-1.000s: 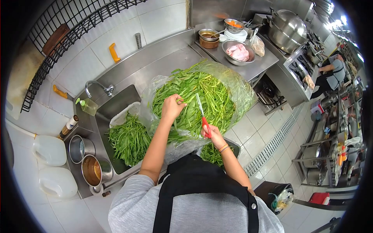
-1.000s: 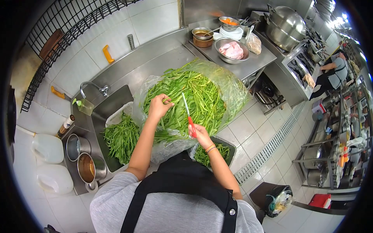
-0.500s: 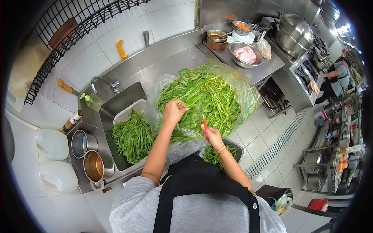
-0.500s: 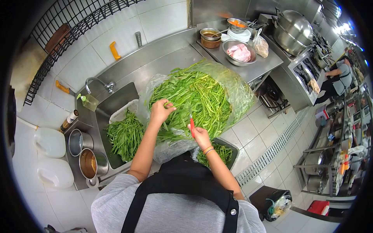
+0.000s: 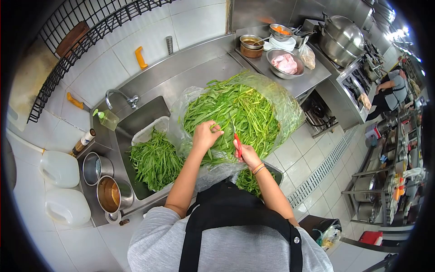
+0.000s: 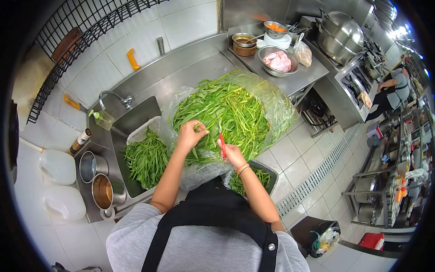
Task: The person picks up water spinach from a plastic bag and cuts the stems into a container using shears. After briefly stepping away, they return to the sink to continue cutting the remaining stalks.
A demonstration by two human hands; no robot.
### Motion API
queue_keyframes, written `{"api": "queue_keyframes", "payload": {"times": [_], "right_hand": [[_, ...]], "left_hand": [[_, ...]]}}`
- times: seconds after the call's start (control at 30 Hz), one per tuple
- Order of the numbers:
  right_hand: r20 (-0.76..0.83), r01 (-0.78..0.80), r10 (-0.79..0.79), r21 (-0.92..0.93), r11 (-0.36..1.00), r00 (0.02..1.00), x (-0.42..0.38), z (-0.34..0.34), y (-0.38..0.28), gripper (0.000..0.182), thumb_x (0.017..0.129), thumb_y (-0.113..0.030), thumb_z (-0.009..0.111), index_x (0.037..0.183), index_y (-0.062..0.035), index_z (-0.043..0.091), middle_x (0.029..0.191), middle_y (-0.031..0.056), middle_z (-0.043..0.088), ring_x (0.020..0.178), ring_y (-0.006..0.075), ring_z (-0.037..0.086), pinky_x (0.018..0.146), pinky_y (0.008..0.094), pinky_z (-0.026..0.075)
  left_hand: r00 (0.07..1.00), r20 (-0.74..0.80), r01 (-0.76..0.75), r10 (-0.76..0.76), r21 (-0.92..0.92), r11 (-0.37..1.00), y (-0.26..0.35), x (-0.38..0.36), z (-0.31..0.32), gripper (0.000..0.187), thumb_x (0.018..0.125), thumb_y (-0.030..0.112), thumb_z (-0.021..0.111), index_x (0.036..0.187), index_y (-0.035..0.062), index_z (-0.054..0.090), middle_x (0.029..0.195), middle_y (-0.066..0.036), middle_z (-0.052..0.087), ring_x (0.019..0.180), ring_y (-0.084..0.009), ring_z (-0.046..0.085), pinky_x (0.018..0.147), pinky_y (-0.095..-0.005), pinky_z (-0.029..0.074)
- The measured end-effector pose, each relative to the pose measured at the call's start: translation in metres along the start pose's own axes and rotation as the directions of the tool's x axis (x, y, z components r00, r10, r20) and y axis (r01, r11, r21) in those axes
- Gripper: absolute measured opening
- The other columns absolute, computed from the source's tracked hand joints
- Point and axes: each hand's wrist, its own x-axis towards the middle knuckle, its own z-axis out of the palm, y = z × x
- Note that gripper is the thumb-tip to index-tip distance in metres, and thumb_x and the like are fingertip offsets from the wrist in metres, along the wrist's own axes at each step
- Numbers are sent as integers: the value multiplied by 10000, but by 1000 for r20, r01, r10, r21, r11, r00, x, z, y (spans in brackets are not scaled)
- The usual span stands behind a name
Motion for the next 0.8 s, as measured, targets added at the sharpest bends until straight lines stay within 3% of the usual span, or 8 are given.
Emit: {"api": "queue_keyframes", "payload": {"times": [0.33,0.4,0.43,0.47,0.53,0.67,0.73,0.8], "right_hand": [[-42,47,-48,-12,999,998,-3,-10,8,454,788,-501,619,592,-114,485,541,-31,465,451,50,403,430,192,323],[-56,46,-47,-11,999,997,0,-11,1,470,783,-525,610,591,-115,484,540,-28,464,443,54,402,426,192,324],[-50,-2,1,-17,1000,999,2,-14,-1,486,782,-563,580,608,-117,492,536,-27,468,425,62,409,416,194,328],[-42,-51,50,-23,998,998,6,-15,-2,508,780,-601,550,626,-120,500,532,-25,473,407,71,417,405,197,333],[-130,-32,32,8,999,991,13,-14,-2,550,750,-657,533,607,-129,476,540,-20,468,407,75,415,403,204,340],[-301,-25,32,26,999,953,5,-2,-2,544,758,-649,531,602,-133,459,546,-19,454,405,78,404,394,206,348],[-252,-3,10,29,1000,968,4,0,-2,545,762,-650,525,603,-133,456,546,-20,453,404,79,403,390,206,349],[-244,14,-6,31,999,970,4,-3,-2,551,766,-652,516,605,-128,463,547,-16,458,402,79,404,387,210,350]], "left_hand": [[999,23,39,-38,-43,998,-48,15,-9,333,736,295,653,880,-4,626,827,-164,639,801,-298,620,724,-369,470],[990,-62,117,-130,-182,976,-66,33,-4,406,770,351,607,919,-27,620,881,-202,627,843,-301,612,748,-382,458],[962,-267,-6,-62,-248,969,-59,37,2,410,752,348,645,862,-44,596,850,-189,616,794,-271,612,708,-380,460],[962,-265,-6,-61,-246,969,-54,42,3,410,752,348,645,862,-44,596,850,-189,616,794,-271,612,708,-380,460],[992,12,127,-127,51,991,-7,43,-18,406,738,341,676,785,-41,547,787,-167,582,729,-257,595,655,-374,457],[929,-332,-153,163,55,987,-16,73,29,367,639,213,775,736,-10,501,769,-154,550,715,-292,568,634,-384,447],[920,-342,-188,192,45,981,-25,82,48,331,619,154,776,816,9,553,852,-170,565,816,-318,566,708,-391,451],[972,-205,-109,115,43,993,-25,86,59,334,643,147,752,906,26,585,932,-185,564,910,-335,550,778,-379,447]]}}
